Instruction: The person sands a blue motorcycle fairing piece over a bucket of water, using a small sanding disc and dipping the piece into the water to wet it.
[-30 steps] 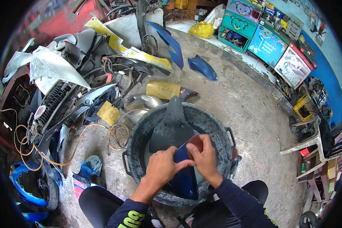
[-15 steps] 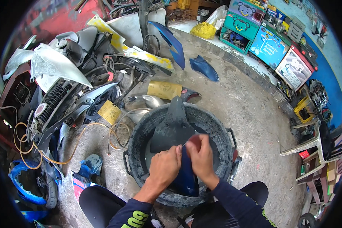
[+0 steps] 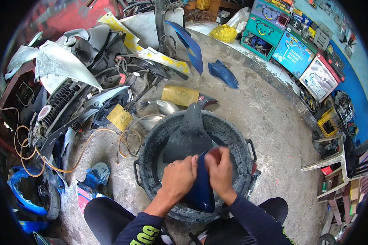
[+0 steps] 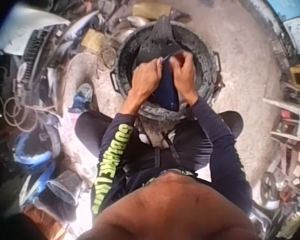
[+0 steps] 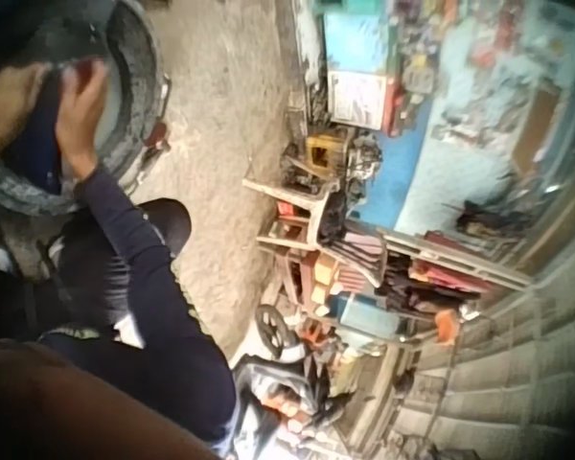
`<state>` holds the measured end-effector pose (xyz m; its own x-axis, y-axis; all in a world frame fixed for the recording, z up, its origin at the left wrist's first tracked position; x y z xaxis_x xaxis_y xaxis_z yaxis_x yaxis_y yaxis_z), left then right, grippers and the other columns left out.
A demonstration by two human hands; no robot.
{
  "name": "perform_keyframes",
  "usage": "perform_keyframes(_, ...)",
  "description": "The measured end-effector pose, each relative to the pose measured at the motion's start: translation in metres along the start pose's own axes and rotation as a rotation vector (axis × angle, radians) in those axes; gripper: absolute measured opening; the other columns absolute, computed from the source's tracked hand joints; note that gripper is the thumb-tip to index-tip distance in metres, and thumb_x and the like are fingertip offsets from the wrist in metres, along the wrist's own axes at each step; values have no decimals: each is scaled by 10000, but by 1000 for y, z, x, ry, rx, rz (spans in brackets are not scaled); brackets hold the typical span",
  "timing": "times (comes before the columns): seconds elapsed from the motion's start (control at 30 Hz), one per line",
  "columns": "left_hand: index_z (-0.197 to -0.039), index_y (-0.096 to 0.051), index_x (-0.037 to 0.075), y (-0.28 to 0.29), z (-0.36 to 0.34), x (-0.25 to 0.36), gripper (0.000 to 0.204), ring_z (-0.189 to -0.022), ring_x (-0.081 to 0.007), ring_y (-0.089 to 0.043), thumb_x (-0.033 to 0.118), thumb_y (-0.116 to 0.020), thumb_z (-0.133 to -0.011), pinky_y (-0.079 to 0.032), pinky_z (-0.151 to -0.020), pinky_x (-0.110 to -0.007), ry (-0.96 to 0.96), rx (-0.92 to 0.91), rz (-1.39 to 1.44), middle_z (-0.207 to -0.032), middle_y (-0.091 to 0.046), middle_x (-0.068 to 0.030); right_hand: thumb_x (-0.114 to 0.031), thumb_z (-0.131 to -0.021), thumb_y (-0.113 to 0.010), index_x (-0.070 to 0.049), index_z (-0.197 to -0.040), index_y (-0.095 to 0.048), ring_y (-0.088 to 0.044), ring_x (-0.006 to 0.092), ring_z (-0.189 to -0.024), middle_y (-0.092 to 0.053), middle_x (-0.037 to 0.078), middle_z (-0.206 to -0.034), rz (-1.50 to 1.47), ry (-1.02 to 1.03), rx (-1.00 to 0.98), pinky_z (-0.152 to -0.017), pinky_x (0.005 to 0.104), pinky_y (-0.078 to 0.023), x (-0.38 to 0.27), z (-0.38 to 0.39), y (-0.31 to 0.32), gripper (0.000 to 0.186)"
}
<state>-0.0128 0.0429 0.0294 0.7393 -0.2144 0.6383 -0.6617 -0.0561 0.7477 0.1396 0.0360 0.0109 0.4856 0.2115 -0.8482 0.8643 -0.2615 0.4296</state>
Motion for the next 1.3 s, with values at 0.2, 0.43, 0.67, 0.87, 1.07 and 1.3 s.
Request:
perform_keyframes(0.2, -865, -682, 42, 3, 2, 0, 424, -671, -464, -670, 336, -457, -1071, -538, -638, -555, 4, -26, -16, -709, -673, -246, -173, -960, -682, -12, -1102, -547, -671, 335, -886, -661, 178, -982, -10, 55, -31, -778, 425, -522, -9, 15, 2, 254)
perform_keyframes(0.43, -876, -701, 46, 4, -4, -6, 419, -678, -454, -676, 348, -477, -1062, -542, -641, -548, 1, -2, -16, -710, -671, -253, -194, -945, -713, -3, -1105, -550, -644, 350, -901, -634, 186, -990, 24, 25, -52, -785, 424, -506, -5, 11, 1, 297)
perform_keyframes(0.67, -887, -715, 27, 9, -5, -4, 424, -744, -480, -658, 343, -490, -1057, -526, -704, -564, 64, -72, -5, -748, -669, -265, -165, -932, -721, -5, -1097, -572, -655, 339, -911, -642, 177, -989, 13, 38, -63, -801, 413, -513, -3, 12, 1, 274)
perform_keyframes(0.87, -886, -719, 34, 6, -5, -6, 435, -749, -485, -656, 358, -484, -1058, -527, -717, -567, 47, -85, 6, -745, -665, -268, -159, -912, -738, -9, -1079, -586, -666, 324, -890, -661, 175, -976, -13, -19, -23, -786, 403, -522, -7, 6, 0, 271)
perform_keyframes(1.07, -871, -712, 32, 3, -5, -8, 456, -728, -475, -667, 373, -476, -1061, -536, -696, -562, 47, -84, 3, -736, -669, -265, -173, -923, -733, -7, -1095, -579, -667, 322, -872, -662, 178, -971, -72, -81, -24, -769, 408, -519, -2, 2, -3, 284)
perform_keyframes(1.3, -861, -716, 49, 4, -4, -7, 451, -702, -465, -677, 369, -472, -1064, -547, -674, -553, 16, -52, -9, -722, -672, -264, -193, -943, -723, -12, -1089, -577, -676, 298, -860, -667, 168, -963, -84, -79, -20, -758, 392, -524, 1, 6, -3, 274)
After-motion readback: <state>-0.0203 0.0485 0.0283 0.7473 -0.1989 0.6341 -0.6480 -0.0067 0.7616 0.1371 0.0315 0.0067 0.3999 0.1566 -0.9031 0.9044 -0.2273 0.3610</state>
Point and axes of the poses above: each hand's wrist, its own z-axis away from the middle knuckle, its own y-axis out of the back of the hand, x = y × z, the point moved 4 cm from there along -z, towards the middle knuckle
